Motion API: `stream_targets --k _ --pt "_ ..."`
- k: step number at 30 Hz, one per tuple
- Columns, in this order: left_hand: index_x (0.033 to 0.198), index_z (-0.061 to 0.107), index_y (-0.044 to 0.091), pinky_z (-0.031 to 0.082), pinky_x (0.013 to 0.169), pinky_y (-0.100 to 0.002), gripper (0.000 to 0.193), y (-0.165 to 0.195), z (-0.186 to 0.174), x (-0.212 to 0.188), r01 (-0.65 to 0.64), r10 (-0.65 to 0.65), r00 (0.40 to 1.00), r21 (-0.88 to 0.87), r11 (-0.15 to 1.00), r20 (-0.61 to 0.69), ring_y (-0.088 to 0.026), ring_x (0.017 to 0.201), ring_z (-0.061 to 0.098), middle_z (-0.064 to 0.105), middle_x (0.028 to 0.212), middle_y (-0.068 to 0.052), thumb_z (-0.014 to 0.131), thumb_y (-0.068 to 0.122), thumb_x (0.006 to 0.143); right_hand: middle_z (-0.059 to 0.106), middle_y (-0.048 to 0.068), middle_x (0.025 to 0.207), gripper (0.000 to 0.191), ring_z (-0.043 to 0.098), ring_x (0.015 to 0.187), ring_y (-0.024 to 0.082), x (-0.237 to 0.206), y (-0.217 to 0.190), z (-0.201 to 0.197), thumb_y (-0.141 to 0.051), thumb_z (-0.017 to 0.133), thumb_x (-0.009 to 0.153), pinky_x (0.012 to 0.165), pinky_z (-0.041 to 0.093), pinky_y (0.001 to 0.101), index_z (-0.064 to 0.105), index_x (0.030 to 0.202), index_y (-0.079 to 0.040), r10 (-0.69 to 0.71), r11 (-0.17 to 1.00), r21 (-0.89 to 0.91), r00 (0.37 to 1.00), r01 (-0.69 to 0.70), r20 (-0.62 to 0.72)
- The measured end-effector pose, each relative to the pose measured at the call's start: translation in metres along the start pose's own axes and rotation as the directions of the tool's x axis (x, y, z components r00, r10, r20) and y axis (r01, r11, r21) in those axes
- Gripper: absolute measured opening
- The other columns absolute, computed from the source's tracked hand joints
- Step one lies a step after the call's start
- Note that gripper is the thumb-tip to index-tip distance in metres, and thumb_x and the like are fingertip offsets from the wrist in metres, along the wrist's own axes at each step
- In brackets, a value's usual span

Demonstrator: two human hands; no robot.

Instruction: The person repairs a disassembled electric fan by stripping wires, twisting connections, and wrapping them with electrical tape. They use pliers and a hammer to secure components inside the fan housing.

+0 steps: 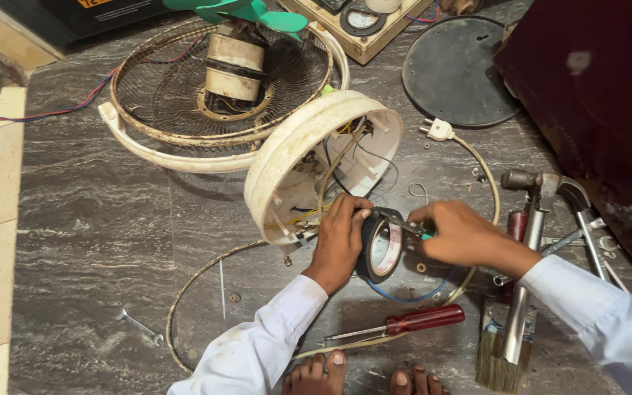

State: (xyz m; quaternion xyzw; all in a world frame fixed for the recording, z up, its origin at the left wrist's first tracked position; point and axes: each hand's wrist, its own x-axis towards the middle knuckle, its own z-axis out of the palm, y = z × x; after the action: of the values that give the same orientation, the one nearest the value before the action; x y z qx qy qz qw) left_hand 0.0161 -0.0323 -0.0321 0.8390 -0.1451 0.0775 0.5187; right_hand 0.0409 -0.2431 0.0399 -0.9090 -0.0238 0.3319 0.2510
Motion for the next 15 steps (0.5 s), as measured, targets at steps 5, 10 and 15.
stream_targets --k 5,10,15 --pt "0.111 0.054 -0.001 0.049 0.087 -0.044 0.009 -0.007 0.008 -0.001 0.059 -0.055 0.996 0.056 0.997 -0.067 -0.038 0.099 0.063 0.063 0.106 -0.019 0.052 0.004 0.105 0.068 0.011 0.079 0.026 0.068 0.072 0.023 0.012 0.035 0.025 0.0 0.055 0.068 0.068 0.052 0.0366 0.064 0.093 0.0 -0.116 0.594 0.802 0.979 -0.066 0.166" --pt "0.115 0.053 -0.001 0.05 0.089 -0.043 0.012 -0.007 0.004 -0.005 0.027 -0.027 0.999 0.003 1.0 -0.034 -0.036 0.101 0.064 0.063 0.107 -0.019 0.052 0.005 0.105 0.059 0.011 0.086 0.035 0.061 0.075 0.021 0.022 0.058 0.031 0.001 0.057 0.08 0.066 0.051 0.0339 0.055 0.114 -0.002 0.03 0.537 0.839 0.996 -0.086 0.082" --pt "0.119 0.052 -0.002 0.053 0.088 -0.039 0.02 0.001 0.001 -0.003 0.05 -0.049 0.999 -0.111 0.993 0.015 -0.031 0.102 0.065 0.059 0.11 -0.017 0.051 0.004 0.1 0.068 0.018 0.096 0.064 0.058 0.066 0.033 0.01 0.055 0.039 0.003 0.06 0.093 0.047 0.043 0.042 0.04 0.148 -0.023 0.261 0.575 0.751 0.943 -0.324 0.207"
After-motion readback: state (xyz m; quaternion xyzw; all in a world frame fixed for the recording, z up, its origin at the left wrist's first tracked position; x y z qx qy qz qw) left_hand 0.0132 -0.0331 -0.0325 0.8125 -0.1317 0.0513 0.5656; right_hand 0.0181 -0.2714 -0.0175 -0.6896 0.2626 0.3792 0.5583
